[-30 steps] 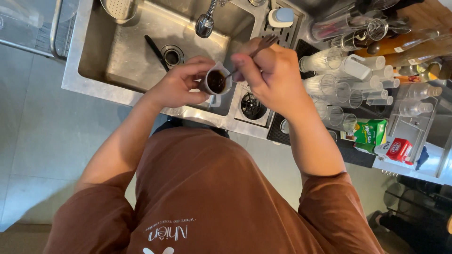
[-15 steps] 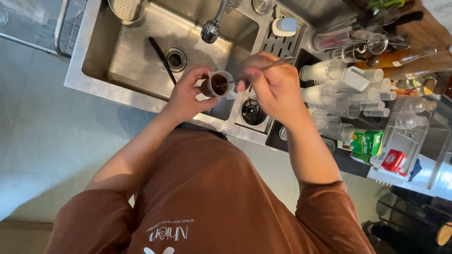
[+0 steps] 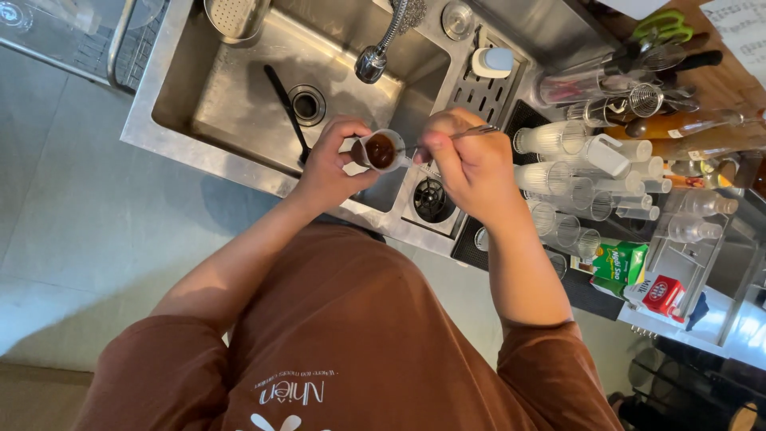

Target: Preparing a coffee-based beverage by mixing ingredients and adding ice.

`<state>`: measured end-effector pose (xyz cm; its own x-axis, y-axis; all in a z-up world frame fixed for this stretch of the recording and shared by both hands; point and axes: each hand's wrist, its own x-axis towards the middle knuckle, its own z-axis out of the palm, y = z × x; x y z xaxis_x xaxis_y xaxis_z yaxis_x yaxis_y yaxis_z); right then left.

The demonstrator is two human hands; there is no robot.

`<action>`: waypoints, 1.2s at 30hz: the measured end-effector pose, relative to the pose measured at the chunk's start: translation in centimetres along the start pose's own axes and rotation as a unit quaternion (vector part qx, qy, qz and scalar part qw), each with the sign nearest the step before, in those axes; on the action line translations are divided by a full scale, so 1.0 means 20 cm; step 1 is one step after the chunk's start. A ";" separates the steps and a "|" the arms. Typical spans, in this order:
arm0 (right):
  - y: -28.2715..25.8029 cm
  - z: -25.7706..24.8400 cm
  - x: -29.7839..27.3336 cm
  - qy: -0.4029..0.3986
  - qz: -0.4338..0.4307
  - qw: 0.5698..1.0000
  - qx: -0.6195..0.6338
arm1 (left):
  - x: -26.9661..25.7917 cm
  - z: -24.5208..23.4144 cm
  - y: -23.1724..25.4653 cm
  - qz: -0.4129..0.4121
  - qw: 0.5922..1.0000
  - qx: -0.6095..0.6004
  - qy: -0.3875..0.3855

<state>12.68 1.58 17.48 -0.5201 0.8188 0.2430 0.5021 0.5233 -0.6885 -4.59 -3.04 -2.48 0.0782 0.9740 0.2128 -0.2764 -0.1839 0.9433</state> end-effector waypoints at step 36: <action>0.20 0.26 0.17 -0.022 -0.015 0.998 0.063 | -0.06 -0.12 0.01 0.016 0.987 0.057 0.149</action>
<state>9.38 5.29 11.95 -0.5642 0.7912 0.2360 0.3974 0.5108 -0.7623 -6.95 -3.86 -3.15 -0.2190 0.9602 0.1737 -0.1632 -0.2115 0.9637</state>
